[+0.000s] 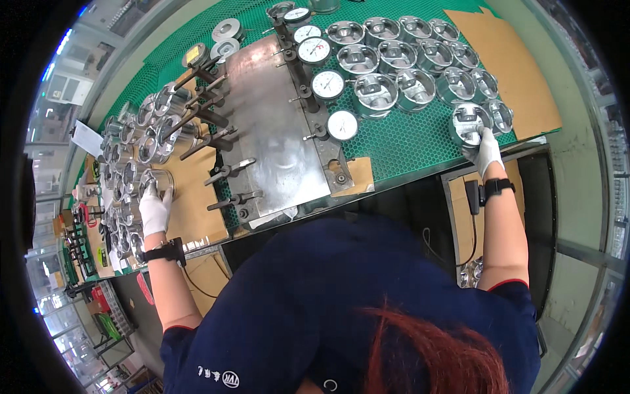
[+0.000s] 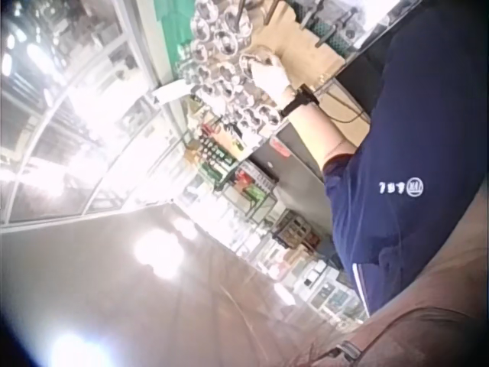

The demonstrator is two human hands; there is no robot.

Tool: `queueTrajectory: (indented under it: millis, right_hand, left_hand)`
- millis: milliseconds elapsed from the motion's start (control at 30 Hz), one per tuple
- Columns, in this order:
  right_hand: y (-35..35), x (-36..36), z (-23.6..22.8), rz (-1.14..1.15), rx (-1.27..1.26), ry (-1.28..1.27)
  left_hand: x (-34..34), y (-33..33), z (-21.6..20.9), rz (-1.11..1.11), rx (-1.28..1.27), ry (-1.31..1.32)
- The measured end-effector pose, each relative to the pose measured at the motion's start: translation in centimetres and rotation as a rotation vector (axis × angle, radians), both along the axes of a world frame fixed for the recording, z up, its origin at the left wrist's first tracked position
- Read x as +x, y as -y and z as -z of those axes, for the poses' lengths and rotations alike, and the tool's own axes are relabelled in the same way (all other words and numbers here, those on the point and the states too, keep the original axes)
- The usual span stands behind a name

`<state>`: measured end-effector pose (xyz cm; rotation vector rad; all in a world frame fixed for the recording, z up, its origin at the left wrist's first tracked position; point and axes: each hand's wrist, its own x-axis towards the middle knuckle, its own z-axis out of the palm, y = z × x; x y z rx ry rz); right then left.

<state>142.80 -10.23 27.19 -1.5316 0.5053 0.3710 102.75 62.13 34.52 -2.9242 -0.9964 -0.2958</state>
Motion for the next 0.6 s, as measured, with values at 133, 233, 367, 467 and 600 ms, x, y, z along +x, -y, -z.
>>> queueTrajectory:
  millis: [133, 233, 367, 467, 600]
  right_hand:
    - [0.3, 2.3, 3.0, 0.144, -0.153, -0.034]
    - [-1.6, 1.1, 3.4, 0.306, -0.258, 0.164]
    - [-0.7, -1.0, 5.4, 0.266, -0.477, 0.353]
    - [-6.1, -5.0, -0.4, 0.135, -0.121, 0.471]
    - [-15.0, -10.1, -8.6, -0.203, -0.045, 0.527]
  left_hand:
    - [2.2, 0.2, -1.1, -0.071, -0.055, -0.119]
    - [2.4, -0.1, -1.3, -0.197, -0.108, -0.138]
    - [1.0, 2.0, -0.8, -0.253, -0.178, -0.101]
    - [-2.2, 3.3, -1.5, -0.399, -0.519, 0.131]
    - [-0.5, 11.6, -8.1, -0.459, -1.168, 0.677]
